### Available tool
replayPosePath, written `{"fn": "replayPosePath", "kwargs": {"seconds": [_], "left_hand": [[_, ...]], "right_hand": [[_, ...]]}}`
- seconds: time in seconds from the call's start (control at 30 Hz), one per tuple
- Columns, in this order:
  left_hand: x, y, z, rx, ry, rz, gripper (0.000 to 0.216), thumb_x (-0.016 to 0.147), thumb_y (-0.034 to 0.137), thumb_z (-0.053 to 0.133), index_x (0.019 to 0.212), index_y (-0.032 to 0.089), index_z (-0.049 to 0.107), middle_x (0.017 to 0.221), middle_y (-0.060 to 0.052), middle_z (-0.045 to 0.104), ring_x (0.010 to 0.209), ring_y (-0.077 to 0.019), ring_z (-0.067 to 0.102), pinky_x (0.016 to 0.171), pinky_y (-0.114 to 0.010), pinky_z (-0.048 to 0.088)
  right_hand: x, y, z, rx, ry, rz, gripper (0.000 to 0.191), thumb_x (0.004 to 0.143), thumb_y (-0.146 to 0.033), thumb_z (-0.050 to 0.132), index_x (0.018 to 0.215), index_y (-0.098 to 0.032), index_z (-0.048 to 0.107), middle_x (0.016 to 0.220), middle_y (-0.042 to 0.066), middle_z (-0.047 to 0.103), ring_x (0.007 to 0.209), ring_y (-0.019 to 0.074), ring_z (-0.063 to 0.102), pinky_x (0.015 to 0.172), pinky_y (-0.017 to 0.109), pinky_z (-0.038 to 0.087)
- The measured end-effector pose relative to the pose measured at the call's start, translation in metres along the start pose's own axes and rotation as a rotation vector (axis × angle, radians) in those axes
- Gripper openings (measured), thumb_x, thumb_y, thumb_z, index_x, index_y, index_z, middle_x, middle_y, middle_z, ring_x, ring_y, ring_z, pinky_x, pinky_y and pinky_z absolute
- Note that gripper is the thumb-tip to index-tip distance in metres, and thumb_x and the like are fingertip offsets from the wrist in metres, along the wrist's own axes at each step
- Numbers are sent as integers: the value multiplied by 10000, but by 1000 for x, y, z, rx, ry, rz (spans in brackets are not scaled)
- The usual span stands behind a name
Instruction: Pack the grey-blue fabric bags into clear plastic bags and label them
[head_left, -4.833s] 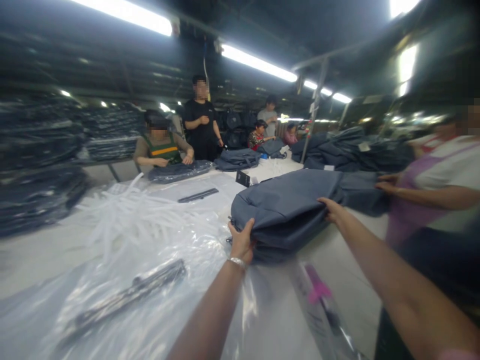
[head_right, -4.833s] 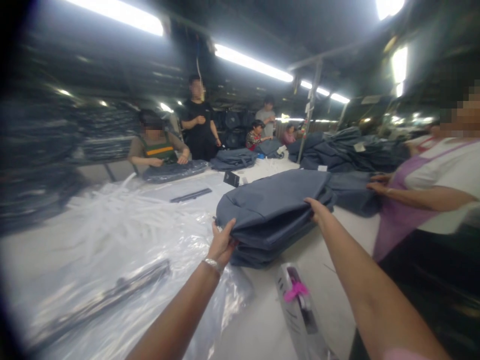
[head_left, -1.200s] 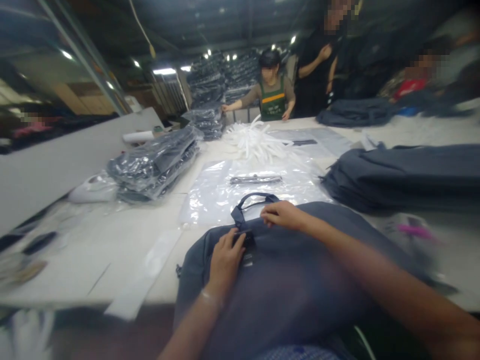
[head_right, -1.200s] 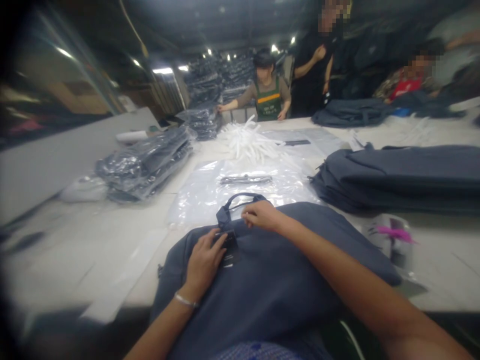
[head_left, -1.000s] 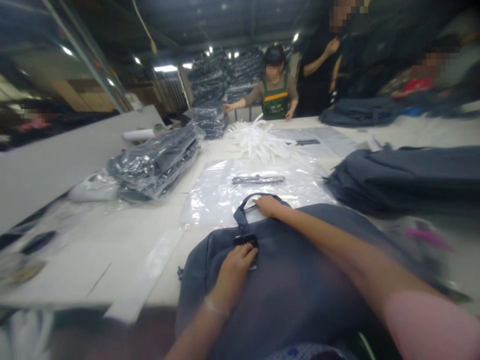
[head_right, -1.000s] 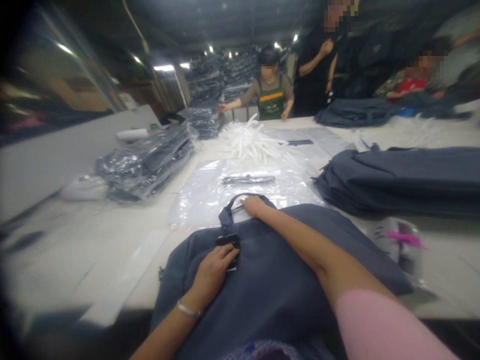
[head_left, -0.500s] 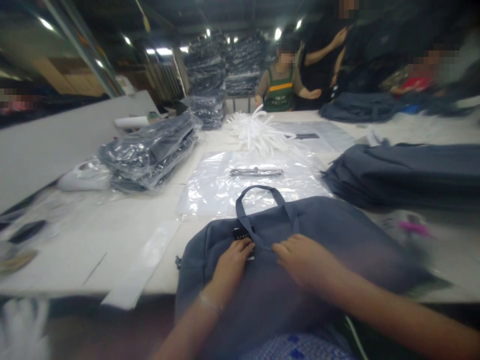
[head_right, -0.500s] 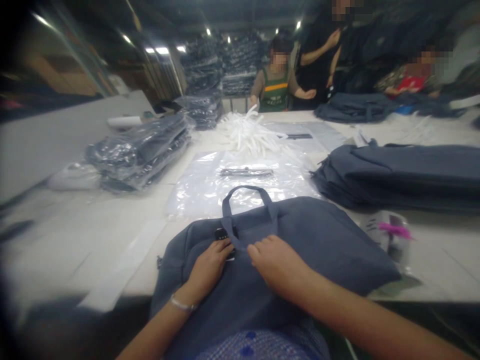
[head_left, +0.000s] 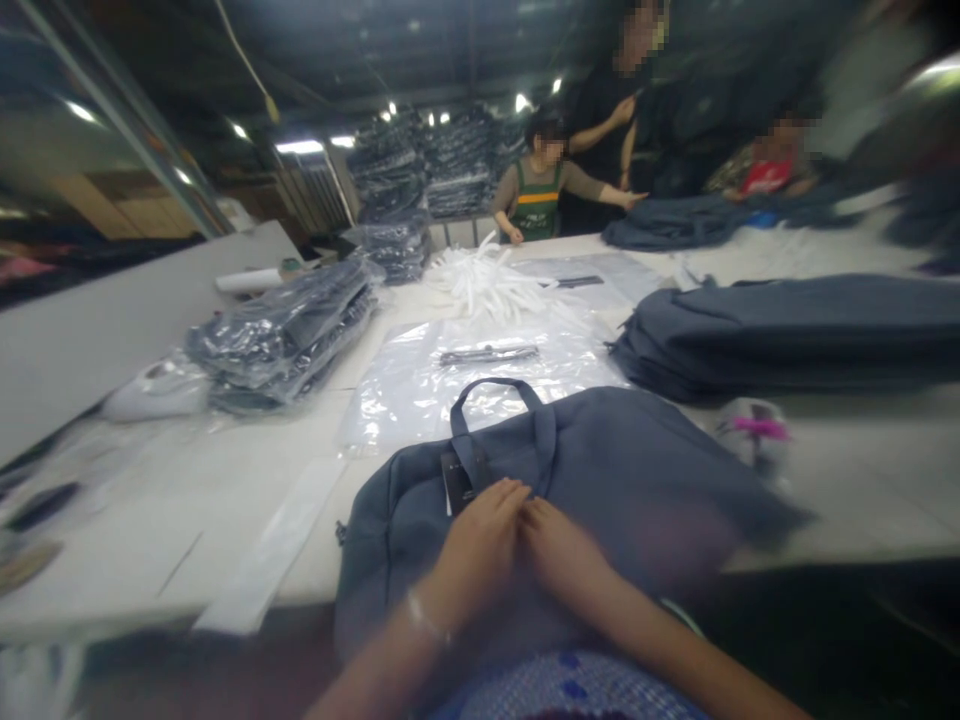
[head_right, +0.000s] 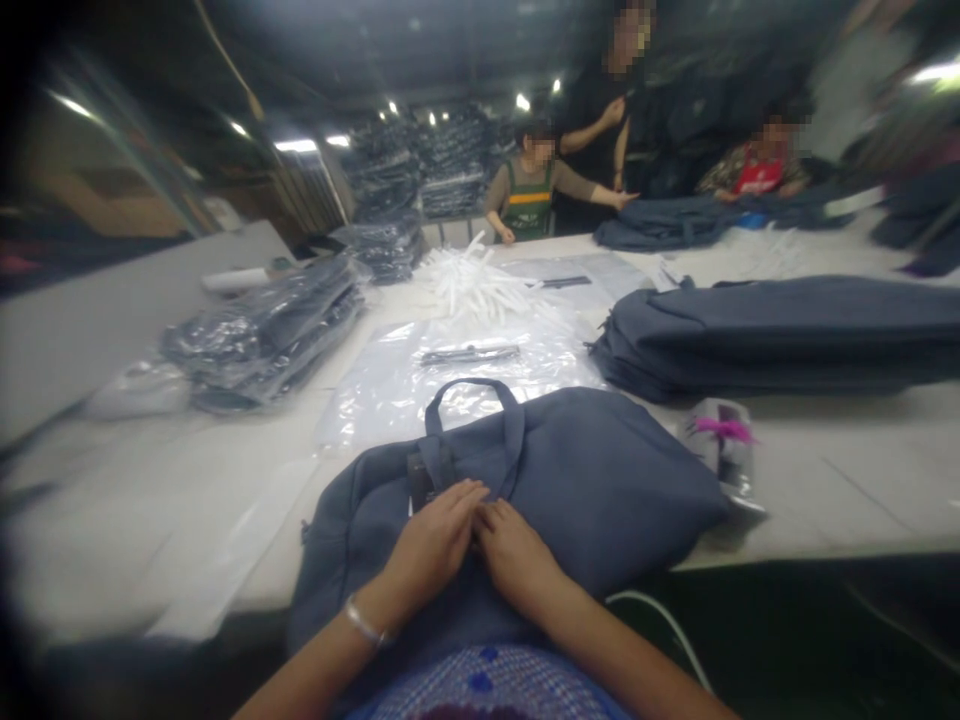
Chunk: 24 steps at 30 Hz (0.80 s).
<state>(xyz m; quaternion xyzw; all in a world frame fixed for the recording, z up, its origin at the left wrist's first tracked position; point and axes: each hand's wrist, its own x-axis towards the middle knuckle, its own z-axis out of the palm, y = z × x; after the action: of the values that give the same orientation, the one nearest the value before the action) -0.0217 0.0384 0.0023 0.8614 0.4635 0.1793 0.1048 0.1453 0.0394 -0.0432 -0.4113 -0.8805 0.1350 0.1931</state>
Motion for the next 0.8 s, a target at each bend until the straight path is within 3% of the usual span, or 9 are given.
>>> {"fn": "replayPosePath", "kwargs": {"seconds": [0.1,0.2,0.3,0.4,0.47,0.57,0.67,0.8], "left_hand": [[-4,19,18,6,-91,-56,430,987,268,396,1397,169,479,1422,-99,558,1323,-216,514,1108,-424,452],[-11,21,31,24,-104,-101,512,981,384,438,1439,155,425,1461,-117,508,1353,-247,476,1129,-469,417],[-14,18,35,26,-105,-104,550,978,422,442,1451,143,409,1471,-127,493,1367,-257,457,1141,-477,397],[-13,17,36,27,-103,-97,573,977,458,433,1451,137,410,1468,-131,498,1372,-262,450,1147,-484,388],[-12,17,37,35,-103,-94,589,973,475,432,1448,127,415,1465,-137,502,1378,-266,442,1150,-490,383],[-12,16,40,52,-101,-81,593,970,489,431,1447,137,420,1469,-130,499,1384,-270,434,1154,-494,374],[-12,12,42,66,-112,-63,603,969,496,426,1451,135,415,1477,-123,492,1384,-267,434,1157,-483,371],[-14,12,48,122,-70,-10,605,972,471,426,1452,103,413,1466,-141,501,1376,-275,445,1150,-486,376]], "right_hand": [[-34,-5,-30,67,91,-4,404,882,-88,486,1251,-157,635,1326,130,621,1242,247,568,1092,408,451],[-89,-7,-55,148,324,148,279,925,-202,509,1121,-221,706,1179,85,707,1103,221,658,980,344,538],[-137,-8,-53,302,610,635,209,870,-379,634,1002,-238,714,1071,78,730,1026,246,683,962,376,541],[-148,-12,-36,823,791,1131,557,728,-565,742,1167,-240,630,1205,90,681,1145,287,630,995,431,515],[-136,-18,-28,1294,819,1197,740,695,-625,746,1311,-274,537,1325,81,621,1234,280,575,1008,440,502],[-113,-26,-29,1745,653,1104,784,706,-635,738,1360,-273,502,1384,96,578,1287,277,532,1030,448,475],[-105,-28,-32,1757,574,1201,748,699,-619,756,1315,-249,545,1369,114,589,1285,293,531,1031,446,465],[-117,-22,-20,1525,685,1347,679,690,-592,778,1253,-267,581,1343,87,613,1268,285,543,1002,416,480]]}}
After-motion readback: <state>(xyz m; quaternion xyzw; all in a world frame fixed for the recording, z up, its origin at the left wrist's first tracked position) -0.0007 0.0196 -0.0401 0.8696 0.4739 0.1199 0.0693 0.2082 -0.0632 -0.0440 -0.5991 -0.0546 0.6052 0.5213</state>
